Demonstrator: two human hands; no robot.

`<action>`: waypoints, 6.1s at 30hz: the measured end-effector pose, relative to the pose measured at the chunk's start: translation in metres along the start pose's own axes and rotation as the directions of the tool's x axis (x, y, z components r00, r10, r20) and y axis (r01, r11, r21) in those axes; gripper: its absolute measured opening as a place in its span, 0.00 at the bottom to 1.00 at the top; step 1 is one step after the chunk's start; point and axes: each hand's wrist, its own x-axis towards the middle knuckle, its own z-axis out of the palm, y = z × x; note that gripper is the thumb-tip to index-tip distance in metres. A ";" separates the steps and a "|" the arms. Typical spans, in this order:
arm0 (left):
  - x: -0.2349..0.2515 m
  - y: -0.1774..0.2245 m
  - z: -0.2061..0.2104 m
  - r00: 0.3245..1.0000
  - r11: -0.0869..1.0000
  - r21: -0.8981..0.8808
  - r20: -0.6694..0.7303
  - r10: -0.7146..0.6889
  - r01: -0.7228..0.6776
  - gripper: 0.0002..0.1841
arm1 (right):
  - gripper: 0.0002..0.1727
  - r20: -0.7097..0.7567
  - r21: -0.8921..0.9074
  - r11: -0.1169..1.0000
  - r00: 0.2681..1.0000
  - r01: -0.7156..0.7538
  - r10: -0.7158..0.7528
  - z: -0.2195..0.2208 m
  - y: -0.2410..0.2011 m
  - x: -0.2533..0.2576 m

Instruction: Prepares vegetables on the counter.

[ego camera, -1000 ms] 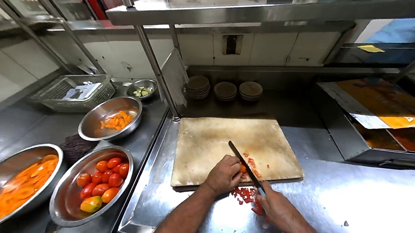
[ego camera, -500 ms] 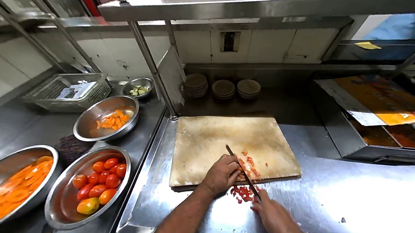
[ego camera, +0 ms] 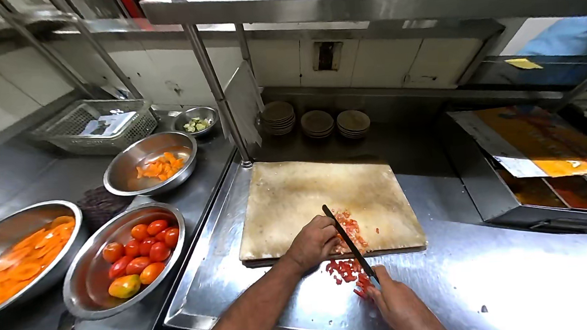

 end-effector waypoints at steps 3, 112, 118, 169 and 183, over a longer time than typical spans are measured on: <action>0.001 0.001 -0.003 0.999 0.999 -0.022 0.032 -0.025 0.025 0.12 | 0.27 0.003 -0.003 1.000 1.000 0.004 -0.004 -0.006 -0.025 0.035; -0.011 0.004 -0.005 0.993 0.999 -0.015 0.110 0.041 -0.039 0.15 | 0.29 -0.003 -0.006 0.999 0.999 -0.051 0.051 0.023 -0.016 0.021; -0.017 0.005 -0.007 0.995 0.999 0.002 0.089 0.035 -0.035 0.13 | 0.28 0.106 -0.064 0.998 0.994 -0.011 0.018 -0.023 -0.024 0.000; -0.005 0.026 -0.010 0.975 0.984 0.145 0.178 -0.131 0.106 0.14 | 0.28 0.099 -0.039 0.999 0.995 -0.020 0.024 -0.016 -0.023 -0.002; 0.000 0.033 -0.022 0.906 0.972 0.171 0.366 -0.213 0.159 0.16 | 0.28 0.009 0.006 1.000 1.000 -0.021 0.021 0.019 -0.012 0.025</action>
